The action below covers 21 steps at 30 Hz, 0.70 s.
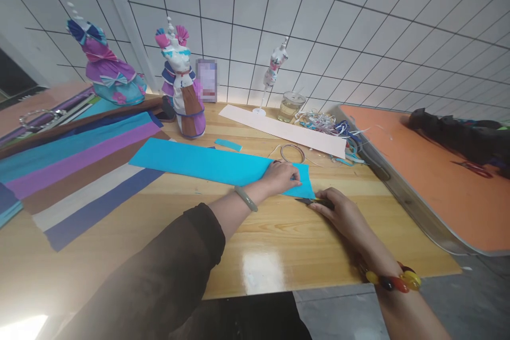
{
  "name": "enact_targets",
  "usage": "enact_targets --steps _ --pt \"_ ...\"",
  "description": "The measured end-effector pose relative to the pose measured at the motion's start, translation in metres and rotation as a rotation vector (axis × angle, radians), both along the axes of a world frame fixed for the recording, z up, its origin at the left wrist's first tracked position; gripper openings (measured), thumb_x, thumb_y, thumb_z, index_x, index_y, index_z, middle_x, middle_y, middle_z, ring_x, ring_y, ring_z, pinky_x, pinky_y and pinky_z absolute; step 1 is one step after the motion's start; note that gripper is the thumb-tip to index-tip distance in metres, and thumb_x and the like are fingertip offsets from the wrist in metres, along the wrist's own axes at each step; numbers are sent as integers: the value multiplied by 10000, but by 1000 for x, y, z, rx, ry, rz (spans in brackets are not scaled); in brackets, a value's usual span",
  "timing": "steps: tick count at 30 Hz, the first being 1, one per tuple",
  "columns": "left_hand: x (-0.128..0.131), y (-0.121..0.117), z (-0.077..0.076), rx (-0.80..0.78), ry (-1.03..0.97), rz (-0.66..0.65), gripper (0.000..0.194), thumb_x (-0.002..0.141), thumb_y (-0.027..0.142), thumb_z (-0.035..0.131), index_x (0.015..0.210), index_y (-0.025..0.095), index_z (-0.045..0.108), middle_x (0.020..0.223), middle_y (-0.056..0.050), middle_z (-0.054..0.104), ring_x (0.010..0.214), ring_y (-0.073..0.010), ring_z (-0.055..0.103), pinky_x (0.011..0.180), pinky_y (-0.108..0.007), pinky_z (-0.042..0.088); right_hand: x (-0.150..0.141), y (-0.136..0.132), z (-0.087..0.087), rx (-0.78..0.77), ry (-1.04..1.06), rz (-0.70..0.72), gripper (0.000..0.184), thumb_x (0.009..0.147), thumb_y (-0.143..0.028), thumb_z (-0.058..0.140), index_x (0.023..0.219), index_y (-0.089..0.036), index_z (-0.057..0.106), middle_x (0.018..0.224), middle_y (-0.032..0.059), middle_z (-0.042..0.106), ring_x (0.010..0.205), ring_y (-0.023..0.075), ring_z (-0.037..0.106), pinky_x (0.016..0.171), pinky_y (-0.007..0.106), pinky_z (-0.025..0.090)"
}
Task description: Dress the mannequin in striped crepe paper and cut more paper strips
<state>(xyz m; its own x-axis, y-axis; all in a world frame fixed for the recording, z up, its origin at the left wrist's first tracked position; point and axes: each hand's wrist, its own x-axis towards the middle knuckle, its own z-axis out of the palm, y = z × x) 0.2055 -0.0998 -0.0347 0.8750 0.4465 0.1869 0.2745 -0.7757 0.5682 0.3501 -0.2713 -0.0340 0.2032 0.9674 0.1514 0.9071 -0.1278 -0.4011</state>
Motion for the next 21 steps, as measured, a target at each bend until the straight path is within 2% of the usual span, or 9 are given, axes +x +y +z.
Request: enact_targets --steps 6,11,21 --pt "-1 -1 0 4 -17 14 150 762 370 637 805 232 676 884 -11 660 933 -185 559 824 -289 403 -2 -3 3 18 -4 -26 292 796 -518 551 845 -233 593 851 59 655 781 232 637 680 352 494" --pt "0 0 -1 11 -5 -2 153 770 371 628 821 236 678 906 -12 661 959 -193 558 839 -296 410 -4 -6 4 -10 16 -40 288 799 -504 552 883 -234 605 879 58 656 794 228 635 692 351 495" --pt "1 0 -3 23 -10 -1 159 767 371 633 832 233 674 924 -11 659 957 -192 559 861 -306 408 -5 3 0 -5 25 -27 322 784 -533 558 884 -229 596 870 62 641 805 235 625 698 362 494"
